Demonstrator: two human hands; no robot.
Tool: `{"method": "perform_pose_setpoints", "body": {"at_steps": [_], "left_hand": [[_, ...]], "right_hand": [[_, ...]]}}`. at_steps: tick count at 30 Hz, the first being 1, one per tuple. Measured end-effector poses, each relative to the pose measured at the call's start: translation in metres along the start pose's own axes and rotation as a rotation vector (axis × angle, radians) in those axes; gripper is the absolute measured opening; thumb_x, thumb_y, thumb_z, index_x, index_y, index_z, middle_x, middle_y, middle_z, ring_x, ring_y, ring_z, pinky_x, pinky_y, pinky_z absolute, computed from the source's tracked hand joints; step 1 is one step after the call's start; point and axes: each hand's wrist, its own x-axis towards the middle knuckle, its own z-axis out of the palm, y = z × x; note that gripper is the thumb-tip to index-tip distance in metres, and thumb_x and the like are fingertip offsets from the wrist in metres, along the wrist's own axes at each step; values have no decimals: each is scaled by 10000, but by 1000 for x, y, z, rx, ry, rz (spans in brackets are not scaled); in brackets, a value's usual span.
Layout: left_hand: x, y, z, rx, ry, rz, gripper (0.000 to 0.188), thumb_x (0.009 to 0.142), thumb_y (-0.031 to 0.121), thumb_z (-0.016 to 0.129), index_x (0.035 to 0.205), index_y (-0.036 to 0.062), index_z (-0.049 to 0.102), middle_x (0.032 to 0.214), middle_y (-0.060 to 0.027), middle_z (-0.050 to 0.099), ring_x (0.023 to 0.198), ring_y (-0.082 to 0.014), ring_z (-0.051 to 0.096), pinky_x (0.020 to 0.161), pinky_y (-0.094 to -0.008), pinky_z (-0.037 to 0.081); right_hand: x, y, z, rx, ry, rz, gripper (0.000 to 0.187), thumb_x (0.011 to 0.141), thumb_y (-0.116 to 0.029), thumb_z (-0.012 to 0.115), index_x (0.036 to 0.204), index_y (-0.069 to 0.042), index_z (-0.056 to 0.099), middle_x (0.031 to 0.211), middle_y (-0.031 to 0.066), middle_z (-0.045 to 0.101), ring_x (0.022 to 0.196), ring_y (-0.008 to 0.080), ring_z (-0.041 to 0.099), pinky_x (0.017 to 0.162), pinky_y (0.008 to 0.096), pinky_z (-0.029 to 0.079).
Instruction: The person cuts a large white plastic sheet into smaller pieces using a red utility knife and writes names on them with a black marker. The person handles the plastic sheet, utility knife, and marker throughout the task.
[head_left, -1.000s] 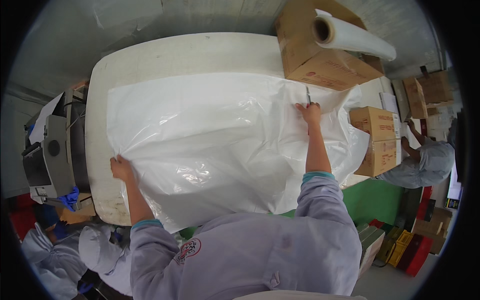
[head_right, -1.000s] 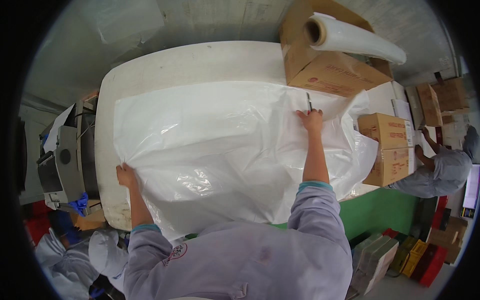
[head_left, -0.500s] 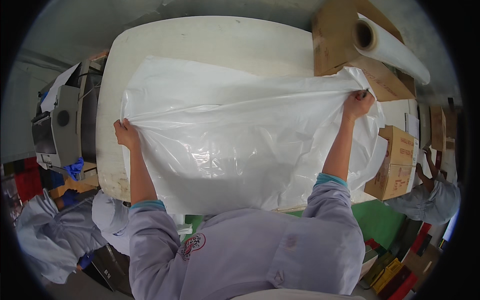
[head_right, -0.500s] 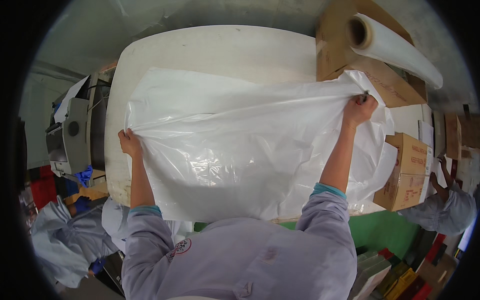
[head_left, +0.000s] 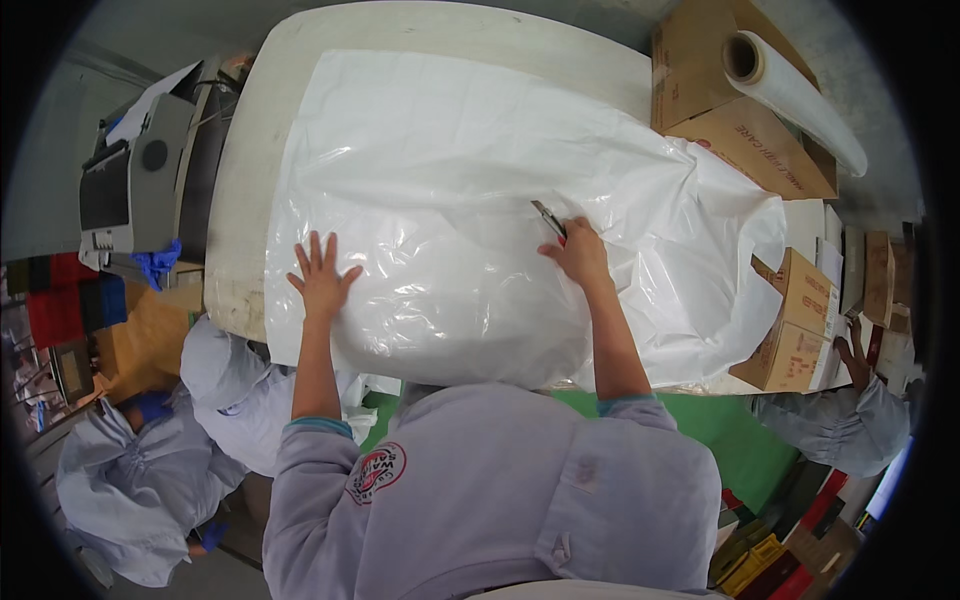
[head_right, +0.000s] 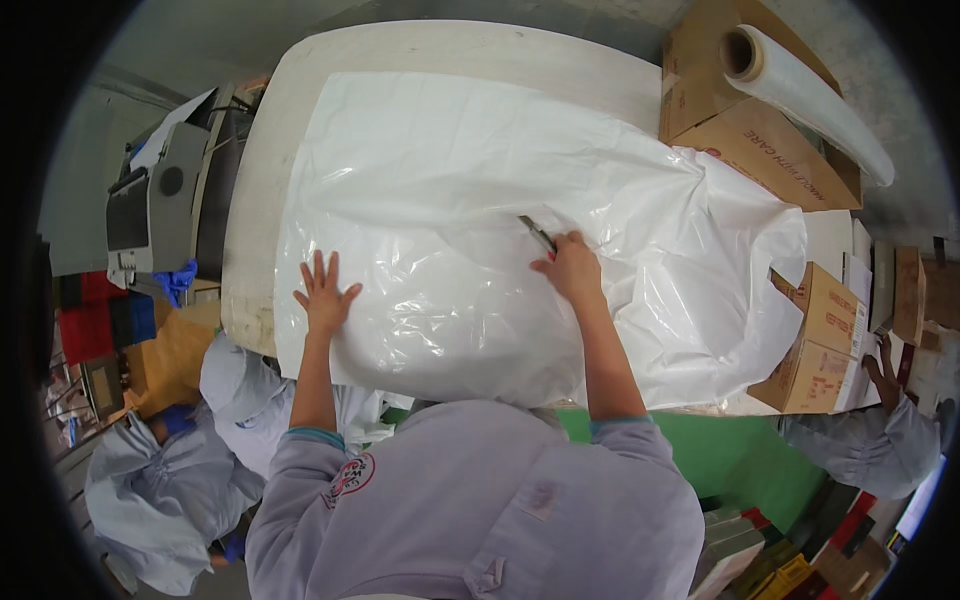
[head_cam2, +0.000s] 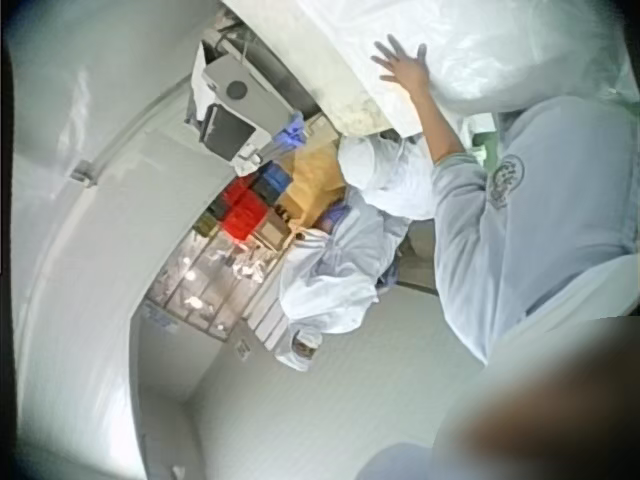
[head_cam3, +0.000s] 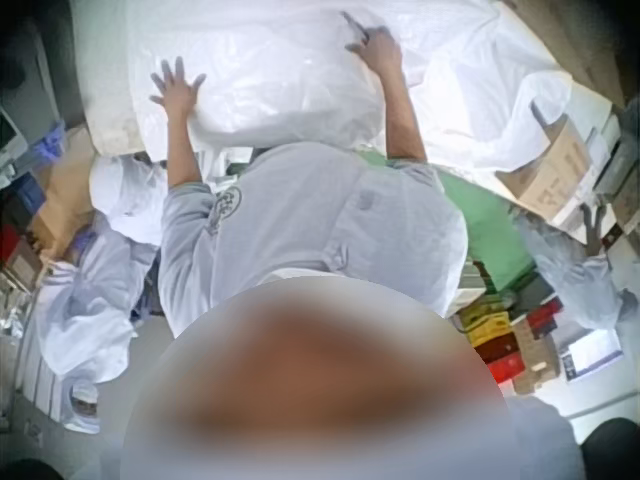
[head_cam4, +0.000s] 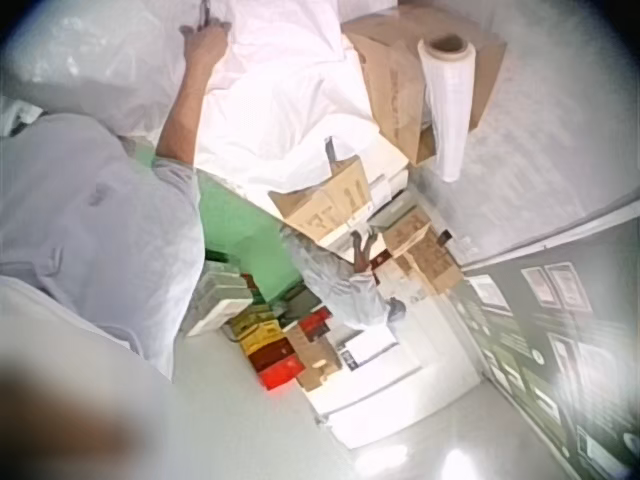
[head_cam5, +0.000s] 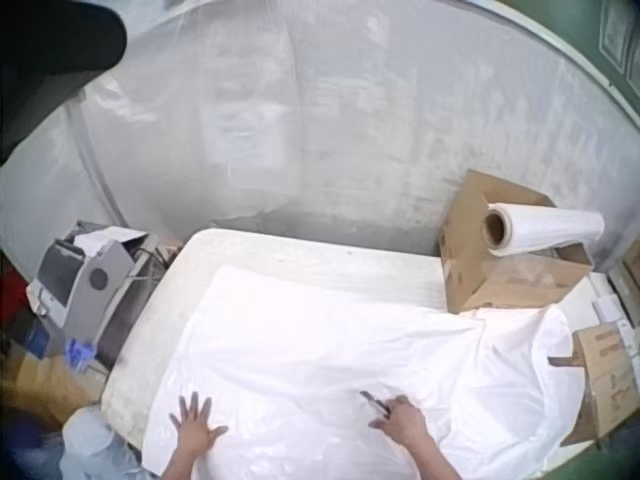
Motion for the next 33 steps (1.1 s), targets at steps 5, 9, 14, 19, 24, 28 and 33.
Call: {"method": "perform_pose_setpoints", "body": {"at_steps": [5, 9, 14, 19, 24, 28, 33], "left_hand": [[12, -39, -15, -51, 24, -3, 679, 744, 473, 539, 1311, 222, 260, 1400, -75, 119, 1287, -315, 46, 910, -655, 85], [10, -107, 13, -406, 247, 24, 581, 773, 419, 527, 1256, 142, 362, 1359, -100, 238, 1270, -287, 169, 918, -638, 115], [-42, -65, -2, -153, 112, 268, 651, 727, 380, 583, 1283, 168, 320, 1368, -113, 205, 1275, -306, 138, 916, -635, 138], [-32, -5, 8, -208, 119, 566, 736, 679, 411, 613, 1300, 180, 291, 1389, -104, 137, 1280, -327, 89, 905, -643, 158], [-9, 97, -9, -192, 80, 748, 672, 735, 402, 563, 1309, 221, 264, 1394, -62, 128, 1279, -314, 93, 911, -616, 202], [66, 174, -18, -517, 279, 846, 526, 809, 297, 501, 1288, 204, 304, 1331, -80, 282, 1210, -284, 288, 902, -474, 340], [186, 271, -52, -645, 308, 730, 348, 813, 130, 482, 1161, 135, 457, 1102, -83, 501, 918, -273, 533, 770, -348, 449]], "right_hand": [[88, 87, 10, -139, 494, 20, 386, 592, -299, 728, 785, -12, 559, 1057, 140, 482, 903, 288, 513, 731, 386, 428], [70, 31, -34, 45, 364, 137, 409, 616, -361, 708, 661, -9, 506, 813, 168, 568, 706, 315, 555, 607, 389, 428], [-53, -2, 38, -25, 408, 81, 399, 613, -322, 714, 609, -3, 475, 687, 164, 498, 695, 332, 496, 622, 402, 402], [-134, 55, 83, -83, 273, 450, 463, 580, -297, 729, 831, 58, 571, 1129, 238, 434, 1036, 389, 406, 871, 390, 363], [-140, 89, 99, 4, 207, 332, 604, 562, -330, 742, 966, 72, 540, 1297, 239, 275, 1202, 397, 239, 950, 382, 303], [-129, 100, 92, 212, 245, 330, 646, 540, -342, 756, 1009, 44, 537, 1348, 205, 197, 1255, 365, 145, 971, 380, 271], [-136, 88, 99, 32, 71, 365, 525, 552, -330, 747, 962, -41, 592, 1385, 164, 104, 1276, 345, 84, 873, 658, 189]]}}
